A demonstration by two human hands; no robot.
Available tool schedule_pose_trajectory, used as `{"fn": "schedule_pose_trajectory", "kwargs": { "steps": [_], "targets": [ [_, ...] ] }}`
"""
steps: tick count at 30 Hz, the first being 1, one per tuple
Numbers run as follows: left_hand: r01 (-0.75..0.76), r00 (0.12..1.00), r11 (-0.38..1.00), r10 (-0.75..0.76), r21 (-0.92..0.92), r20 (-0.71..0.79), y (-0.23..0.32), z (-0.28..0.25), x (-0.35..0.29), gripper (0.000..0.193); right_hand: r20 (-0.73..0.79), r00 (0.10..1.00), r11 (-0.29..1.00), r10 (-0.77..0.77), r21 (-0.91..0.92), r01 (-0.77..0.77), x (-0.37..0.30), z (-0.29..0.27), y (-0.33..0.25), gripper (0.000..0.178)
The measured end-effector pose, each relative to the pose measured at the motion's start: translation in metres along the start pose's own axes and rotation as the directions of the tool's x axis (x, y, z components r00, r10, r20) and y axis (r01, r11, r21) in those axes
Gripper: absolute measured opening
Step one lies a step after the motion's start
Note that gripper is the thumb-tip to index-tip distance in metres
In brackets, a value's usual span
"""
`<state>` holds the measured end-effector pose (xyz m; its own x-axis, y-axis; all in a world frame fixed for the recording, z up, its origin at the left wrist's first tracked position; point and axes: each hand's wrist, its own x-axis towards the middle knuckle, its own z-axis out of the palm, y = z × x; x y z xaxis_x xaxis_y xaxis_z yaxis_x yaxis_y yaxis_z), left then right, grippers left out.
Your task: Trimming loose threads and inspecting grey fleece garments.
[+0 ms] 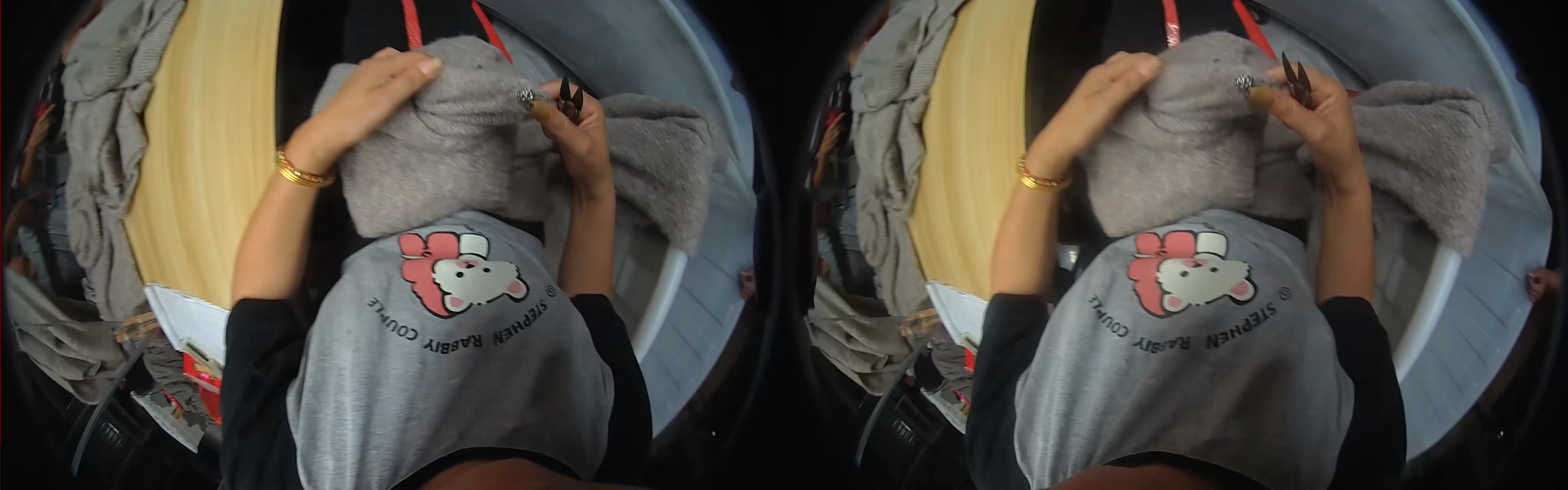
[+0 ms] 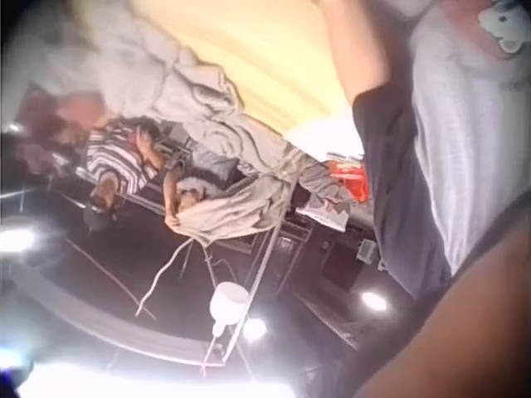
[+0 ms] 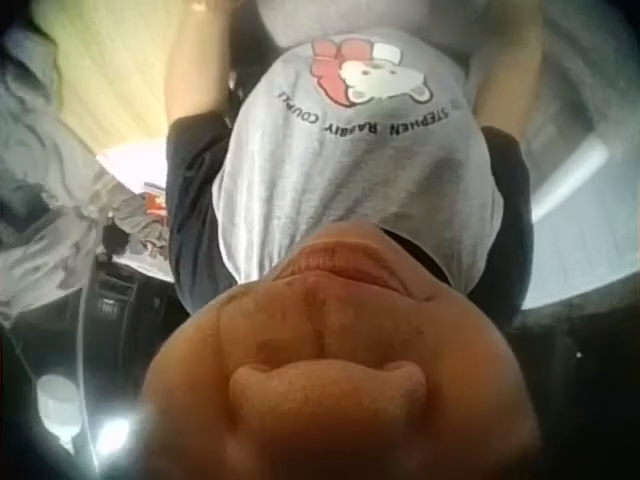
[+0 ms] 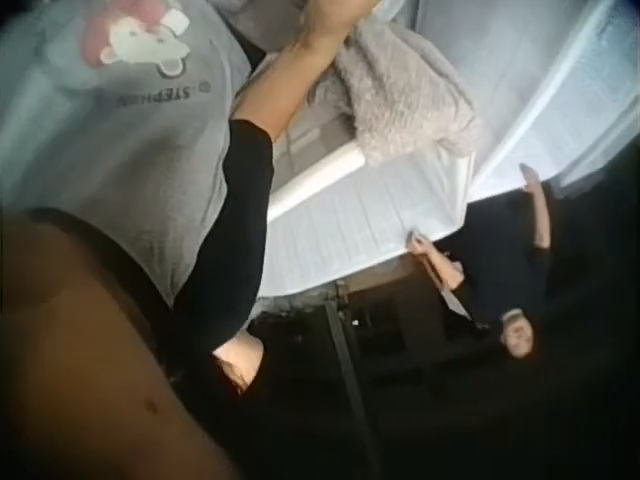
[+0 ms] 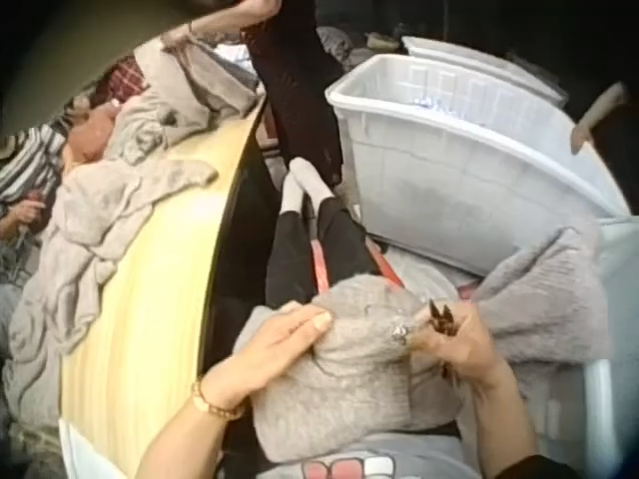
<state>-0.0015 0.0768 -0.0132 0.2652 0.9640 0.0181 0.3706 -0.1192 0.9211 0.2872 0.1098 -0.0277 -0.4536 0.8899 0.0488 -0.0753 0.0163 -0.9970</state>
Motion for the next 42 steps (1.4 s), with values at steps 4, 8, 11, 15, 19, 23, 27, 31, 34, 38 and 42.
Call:
{"fn": "schedule_pose_trajectory", "kwargs": {
  "steps": [4,8,11,15,19,23,27,31,34,38,42],
  "targets": [
    [0.126,0.991,0.956,-0.108,-0.264,0.083,-0.001,-0.003,-0.003,0.039,0.028,0.999,1.0,0.03,-0.006,-0.03,-0.007,-0.013,-0.002,0.022],
    [0.111,0.993,0.937,-0.093,-0.33,0.069,0.002,-0.011,-0.008,0.037,-0.074,0.996,0.998,0.045,0.045,-0.041,-0.011,-0.02,0.002,0.022],
    [0.018,0.998,0.93,0.006,-0.367,0.064,0.011,-0.017,-0.002,0.027,-0.113,0.993,0.997,0.021,0.081,-0.012,-0.012,-0.028,-0.004,0.021],
    [0.056,0.994,0.945,-0.023,-0.323,0.104,0.017,-0.026,-0.005,0.03,-0.121,0.992,0.991,-0.031,0.124,0.046,-0.007,-0.036,-0.004,0.022],
    [0.021,0.997,0.948,0.005,-0.317,0.079,0.014,-0.026,-0.003,0.026,-0.161,0.985,0.986,-0.054,0.146,0.078,-0.007,-0.035,-0.002,0.023],
    [0.073,0.992,0.951,-0.039,-0.301,0.12,0.008,-0.024,-0.005,0.022,-0.168,0.986,0.992,-0.026,0.114,0.045,-0.009,-0.03,-0.002,0.024],
    [0.046,0.991,0.981,-0.022,-0.187,0.129,0.007,-0.014,-0.003,0.023,-0.113,0.993,0.998,-0.038,0.043,0.043,-0.01,-0.024,-0.004,0.027],
    [-0.074,0.997,0.992,0.072,-0.101,-0.024,0.028,0.021,0.003,0.028,-0.029,0.999,0.999,-0.019,-0.031,0.018,-0.007,-0.008,-0.008,0.031],
    [-0.119,0.993,0.991,0.118,-0.052,-0.028,0.064,0.023,0.008,0.024,0.006,1.0,0.998,0.007,-0.066,-0.007,-0.005,0.0,-0.009,0.03],
    [-0.559,0.829,0.816,0.545,-0.146,-0.129,0.011,0.035,0.031,0.018,0.102,0.995,0.998,0.022,-0.067,-0.015,0.001,0.015,-0.012,0.025],
    [-0.215,0.974,0.965,0.201,-0.151,-0.107,0.054,0.027,0.009,0.008,0.089,0.996,0.991,0.028,-0.13,-0.016,-0.001,0.009,-0.014,0.024]
  ]
}}
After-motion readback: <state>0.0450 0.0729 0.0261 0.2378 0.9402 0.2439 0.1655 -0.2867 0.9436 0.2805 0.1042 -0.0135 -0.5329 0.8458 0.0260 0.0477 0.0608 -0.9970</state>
